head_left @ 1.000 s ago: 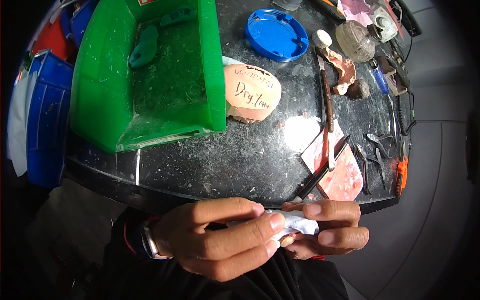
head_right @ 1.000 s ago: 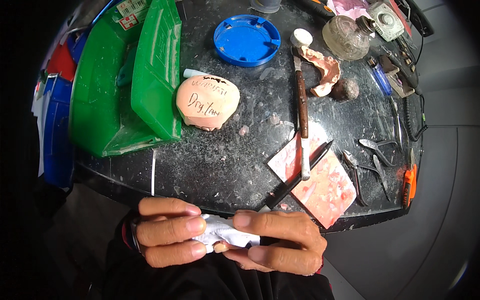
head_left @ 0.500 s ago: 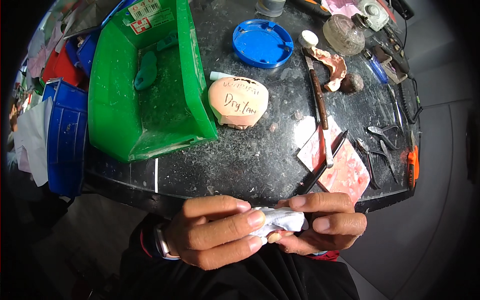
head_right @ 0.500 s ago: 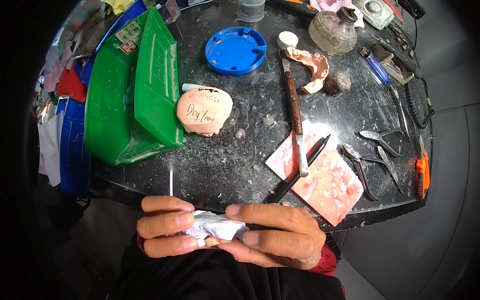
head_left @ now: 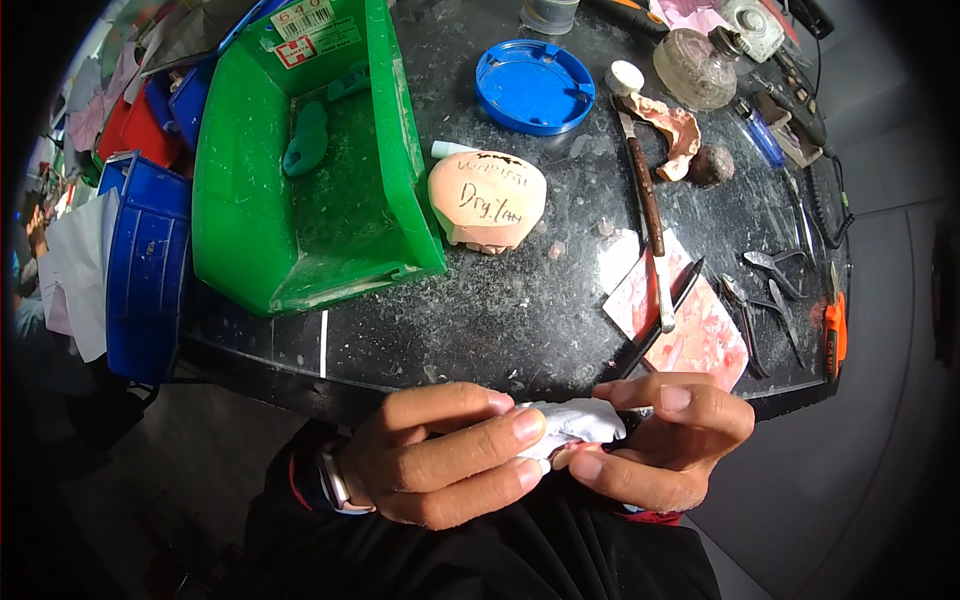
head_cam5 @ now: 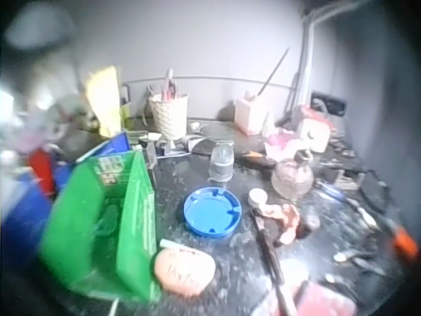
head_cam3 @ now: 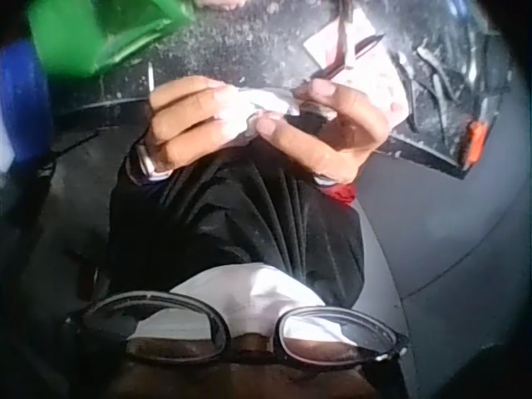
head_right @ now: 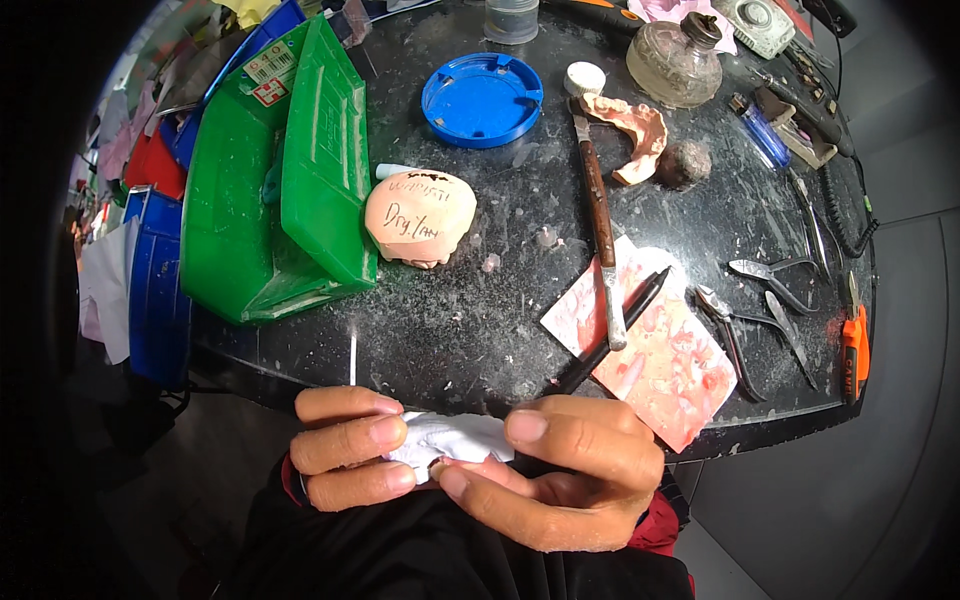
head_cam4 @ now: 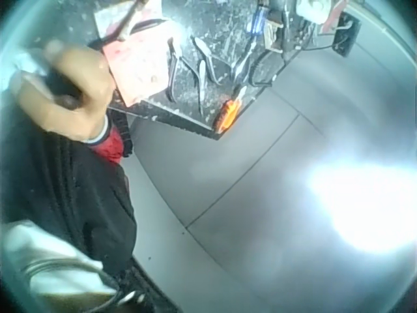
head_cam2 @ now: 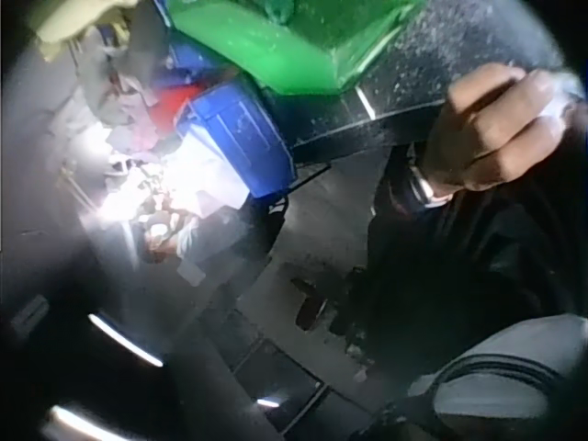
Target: The person fits pink wax components onto a white dental cast. They use hands to align the wax and then use a rotary tool to trim the edges of the wax before re-aligning it on the model.
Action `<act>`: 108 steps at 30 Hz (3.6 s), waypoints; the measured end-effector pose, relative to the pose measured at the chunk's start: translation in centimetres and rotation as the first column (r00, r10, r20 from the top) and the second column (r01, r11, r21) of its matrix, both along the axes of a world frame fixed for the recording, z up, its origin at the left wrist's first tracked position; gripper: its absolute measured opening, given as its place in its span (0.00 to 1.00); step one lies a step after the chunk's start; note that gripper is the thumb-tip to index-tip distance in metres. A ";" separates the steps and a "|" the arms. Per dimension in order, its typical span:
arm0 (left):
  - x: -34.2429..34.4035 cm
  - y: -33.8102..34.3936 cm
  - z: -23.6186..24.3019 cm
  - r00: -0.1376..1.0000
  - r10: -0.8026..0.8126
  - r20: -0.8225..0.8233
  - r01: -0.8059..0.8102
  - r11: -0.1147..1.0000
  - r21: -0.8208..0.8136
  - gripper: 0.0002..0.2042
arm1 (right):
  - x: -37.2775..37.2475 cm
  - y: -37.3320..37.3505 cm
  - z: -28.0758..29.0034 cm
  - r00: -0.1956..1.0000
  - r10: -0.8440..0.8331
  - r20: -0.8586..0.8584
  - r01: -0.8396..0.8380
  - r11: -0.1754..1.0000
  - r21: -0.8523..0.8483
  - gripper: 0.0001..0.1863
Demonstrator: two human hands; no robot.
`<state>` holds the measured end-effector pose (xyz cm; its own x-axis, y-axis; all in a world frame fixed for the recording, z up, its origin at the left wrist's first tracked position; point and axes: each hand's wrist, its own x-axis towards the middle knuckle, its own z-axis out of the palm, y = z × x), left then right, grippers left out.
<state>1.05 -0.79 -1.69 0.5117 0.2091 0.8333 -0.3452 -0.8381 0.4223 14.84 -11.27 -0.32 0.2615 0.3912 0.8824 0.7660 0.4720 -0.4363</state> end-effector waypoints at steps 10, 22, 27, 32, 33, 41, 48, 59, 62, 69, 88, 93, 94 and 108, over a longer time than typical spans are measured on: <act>0.3 0.3 -0.4 0.998 -0.063 -0.007 0.062 0.994 -0.095 0.19 | -0.3 -0.3 0.3 0.991 -0.088 0.098 0.097 0.991 -0.088 0.16; -0.5 1.7 1.4 0.935 -0.216 -0.281 0.095 0.916 -0.390 0.35 | 2.3 -3.4 3.4 0.790 -0.613 -0.023 0.405 0.549 -0.731 0.11; -0.2 1.6 1.5 0.898 -0.269 -0.349 0.100 0.896 -0.433 0.40 | 2.0 -3.1 3.3 0.817 -0.555 0.157 0.524 0.599 -0.606 0.17; 0.1 1.6 1.7 0.877 -0.282 -0.389 0.111 0.907 -0.406 0.39 | 1.0 -1.6 4.7 0.977 -0.032 0.210 0.183 0.633 -0.752 0.18; -0.2 1.7 1.5 0.876 -0.276 -0.395 0.104 0.909 -0.404 0.39 | 0.8 -1.0 4.2 0.978 -0.044 0.204 0.182 0.653 -0.735 0.18; -0.1 1.6 1.6 0.861 -0.258 -0.439 0.092 0.927 -0.365 0.37 | 1.3 -0.4 3.6 0.980 -0.026 0.200 0.162 0.691 -0.704 0.18; 0.0 1.4 1.7 0.866 -0.258 -0.428 0.093 0.924 -0.370 0.38 | 1.9 -0.2 4.1 0.996 0.050 0.076 0.021 0.685 -0.728 0.15; -0.3 1.2 1.8 0.869 -0.265 -0.418 0.120 0.933 -0.340 0.33 | 1.9 -0.1 5.1 0.996 0.054 -0.077 -0.093 0.625 -0.775 0.11; -0.4 1.2 2.1 0.855 -0.303 -0.421 0.134 0.913 -0.385 0.29 | 1.8 -0.2 5.3 0.996 0.052 -0.077 -0.092 0.630 -0.771 0.12; -0.2 1.3 1.6 0.888 -0.212 -0.409 0.092 0.952 -0.293 0.38 | 1.5 0.0 5.1 0.997 0.041 -0.063 -0.075 0.649 -0.757 0.11; 0.0 0.6 2.1 0.855 -0.151 -0.497 -0.056 0.925 -0.376 0.47 | 2.1 -1.3 4.9 0.992 -0.084 -0.097 0.000 0.754 -0.657 0.08; 0.4 0.5 4.0 0.943 0.121 -0.311 -0.126 0.992 0.005 0.33 | 2.2 -2.3 4.4 0.967 -0.053 -0.247 -0.117 0.772 -0.624 0.10; 0.7 0.2 4.2 0.969 0.090 -0.230 -0.087 0.996 0.022 0.26 | 2.2 -2.5 4.5 0.964 -0.035 -0.265 -0.142 0.774 -0.617 0.10; 2.6 -2.0 5.2 0.987 -0.003 -0.163 -0.007 0.998 -0.060 0.07 | 1.6 -3.9 4.2 0.906 0.096 -0.412 -0.307 0.819 -0.485 0.06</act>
